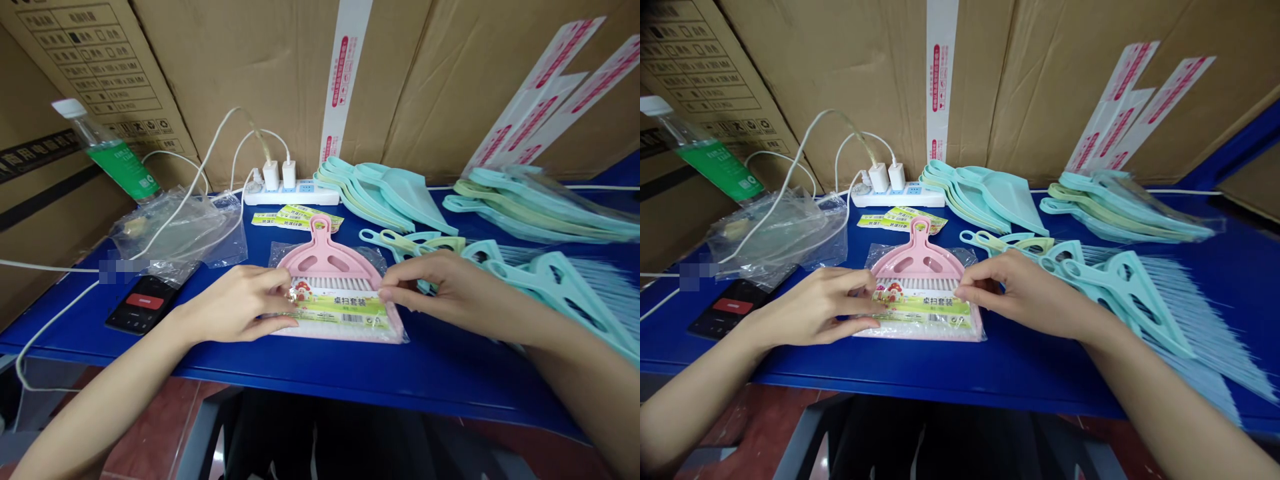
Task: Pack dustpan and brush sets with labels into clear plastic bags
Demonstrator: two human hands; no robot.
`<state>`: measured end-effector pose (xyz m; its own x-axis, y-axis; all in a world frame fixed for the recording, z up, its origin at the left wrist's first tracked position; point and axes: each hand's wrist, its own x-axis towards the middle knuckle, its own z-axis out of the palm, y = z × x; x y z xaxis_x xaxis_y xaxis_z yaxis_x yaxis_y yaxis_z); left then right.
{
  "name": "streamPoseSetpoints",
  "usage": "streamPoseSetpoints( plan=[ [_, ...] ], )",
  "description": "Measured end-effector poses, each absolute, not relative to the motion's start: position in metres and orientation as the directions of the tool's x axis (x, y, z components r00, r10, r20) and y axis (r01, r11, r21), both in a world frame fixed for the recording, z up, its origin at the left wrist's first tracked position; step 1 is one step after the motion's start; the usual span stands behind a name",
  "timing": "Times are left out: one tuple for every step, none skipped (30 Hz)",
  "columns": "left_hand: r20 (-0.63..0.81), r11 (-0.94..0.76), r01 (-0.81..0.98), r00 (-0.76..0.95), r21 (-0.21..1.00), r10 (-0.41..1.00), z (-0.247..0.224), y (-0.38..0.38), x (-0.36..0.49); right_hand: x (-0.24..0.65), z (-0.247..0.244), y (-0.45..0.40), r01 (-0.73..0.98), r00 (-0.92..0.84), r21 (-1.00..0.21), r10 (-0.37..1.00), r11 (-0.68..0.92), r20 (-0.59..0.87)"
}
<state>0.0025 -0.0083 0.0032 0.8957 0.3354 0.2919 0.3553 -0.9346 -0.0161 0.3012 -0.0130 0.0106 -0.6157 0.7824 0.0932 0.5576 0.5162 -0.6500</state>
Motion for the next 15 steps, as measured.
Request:
streamPoseSetpoints(
  plan=[
    [0.283, -0.930, 0.367, 0.895, -0.022, 0.346, 0.0038, -0.0082, 0.0020, 0.3019, 0.0086, -0.0125, 0.575, -0.618, -0.636, 0.783, 0.514, 0.074],
    [0.274, -0.924, 0.380, 0.892, -0.028, 0.359, 0.0044, -0.0081, 0.0015, 0.3025, 0.0066, -0.0118, 0.589, -0.620, -0.625, 0.782, 0.513, 0.057],
    [0.267, -0.918, 0.395, 0.889, -0.032, 0.373, 0.0051, -0.0080, 0.0011, 0.3029, 0.0046, -0.0111, 0.597, -0.623, -0.619, 0.781, 0.511, 0.045],
    [0.262, -0.913, 0.407, 0.885, -0.031, 0.385, 0.0057, -0.0078, 0.0008, 0.3031, 0.0030, -0.0105, 0.600, -0.626, -0.616, 0.779, 0.510, 0.035],
    [0.256, -0.910, 0.415, 0.882, -0.021, 0.396, 0.0062, -0.0078, 0.0005, 0.3032, 0.0016, -0.0100, 0.599, -0.631, -0.618, 0.775, 0.510, 0.028],
    [0.250, -0.908, 0.419, 0.879, -0.003, 0.406, 0.0065, -0.0077, 0.0003, 0.3030, 0.0007, -0.0096, 0.597, -0.635, -0.620, 0.772, 0.509, 0.022],
    [0.244, -0.907, 0.421, 0.878, 0.018, 0.412, 0.0067, -0.0076, 0.0002, 0.3028, 0.0003, -0.0095, 0.598, -0.637, -0.622, 0.771, 0.506, 0.015],
    [0.239, -0.905, 0.423, 0.876, 0.038, 0.419, 0.0067, -0.0075, 0.0001, 0.3025, 0.0001, -0.0095, 0.600, -0.638, -0.622, 0.770, 0.504, 0.008],
    [0.234, -0.903, 0.425, 0.874, 0.055, 0.426, 0.0066, -0.0074, 0.0002, 0.3022, 0.0002, -0.0097, 0.603, -0.639, -0.619, 0.769, 0.503, 0.002],
    [0.230, -0.901, 0.430, 0.872, 0.067, 0.433, 0.0064, -0.0073, 0.0002, 0.3019, 0.0004, -0.0100, 0.607, -0.639, -0.616, 0.769, 0.501, -0.004],
    [0.225, -0.896, 0.437, 0.868, 0.074, 0.442, 0.0061, -0.0072, 0.0004, 0.3018, 0.0006, -0.0102, 0.611, -0.640, -0.612, 0.769, 0.502, -0.009],
    [0.221, -0.892, 0.446, 0.865, 0.079, 0.451, 0.0057, -0.0071, 0.0006, 0.3017, 0.0005, -0.0104, 0.616, -0.641, -0.607, 0.768, 0.502, -0.015],
    [0.218, -0.888, 0.453, 0.861, 0.082, 0.460, 0.0053, -0.0070, 0.0008, 0.3016, 0.0003, -0.0105, 0.620, -0.642, -0.603, 0.767, 0.503, -0.020],
    [0.215, -0.884, 0.460, 0.857, 0.085, 0.468, 0.0049, -0.0070, 0.0009, 0.3017, -0.0001, -0.0104, 0.622, -0.642, -0.600, 0.766, 0.503, -0.024],
    [0.211, -0.879, 0.468, 0.854, 0.088, 0.476, 0.0046, -0.0071, 0.0011, 0.3018, -0.0006, -0.0103, 0.623, -0.642, -0.600, 0.766, 0.502, -0.026]
  ],
)
